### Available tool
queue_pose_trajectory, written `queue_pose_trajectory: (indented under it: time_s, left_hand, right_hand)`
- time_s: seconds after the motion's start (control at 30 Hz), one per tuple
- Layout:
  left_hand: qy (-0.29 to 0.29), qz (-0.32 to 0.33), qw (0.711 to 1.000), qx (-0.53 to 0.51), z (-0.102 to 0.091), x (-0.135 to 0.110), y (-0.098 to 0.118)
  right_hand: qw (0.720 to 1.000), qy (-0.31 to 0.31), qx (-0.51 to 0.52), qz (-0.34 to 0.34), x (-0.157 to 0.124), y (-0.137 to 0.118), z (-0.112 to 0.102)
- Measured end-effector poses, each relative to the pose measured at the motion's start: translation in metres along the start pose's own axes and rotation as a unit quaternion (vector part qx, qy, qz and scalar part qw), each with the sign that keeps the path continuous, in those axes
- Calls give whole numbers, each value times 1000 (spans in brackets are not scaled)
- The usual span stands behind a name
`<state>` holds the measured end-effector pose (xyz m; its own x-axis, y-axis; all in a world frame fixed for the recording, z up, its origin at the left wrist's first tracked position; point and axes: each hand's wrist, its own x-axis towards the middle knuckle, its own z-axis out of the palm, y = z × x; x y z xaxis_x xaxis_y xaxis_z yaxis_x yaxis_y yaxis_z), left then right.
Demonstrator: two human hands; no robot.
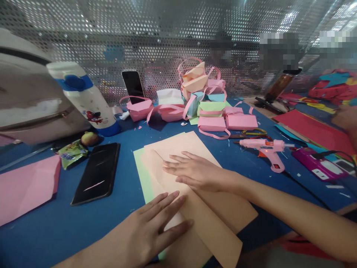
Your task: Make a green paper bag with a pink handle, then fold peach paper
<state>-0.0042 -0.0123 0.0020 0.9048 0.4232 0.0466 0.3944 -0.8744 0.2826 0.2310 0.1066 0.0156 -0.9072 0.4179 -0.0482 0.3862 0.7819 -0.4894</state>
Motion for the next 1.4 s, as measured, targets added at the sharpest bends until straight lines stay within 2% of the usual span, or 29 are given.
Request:
queue_pose_trajectory:
  time_s: [0.57, 0.93, 1.13, 1.23, 1.33, 1.4]
  left_hand:
    - [31, -1, 999, 8, 6, 0, 0]
    - [-6, -3, 1000, -1, -4, 1, 1]
    - [-40, -7, 999, -1, -24, 6, 6]
    - [-47, -9, 999, 4, -30, 7, 7]
    - [-24, -6, 1000, 0, -27, 3, 6]
    - [3, -5, 1000, 2, -23, 0, 5]
  right_hand:
    - [1000, 2, -10, -8, 34, 12, -8]
    - [998, 30, -55, -6, 60, 12, -9]
    - [991, 61, -113, -26, 75, 13, 2]
    - [992, 61, -105, -18, 83, 13, 4]
    - [996, 69, -65, -10, 79, 4, -5]
    - [993, 116, -26, -6, 64, -8, -16]
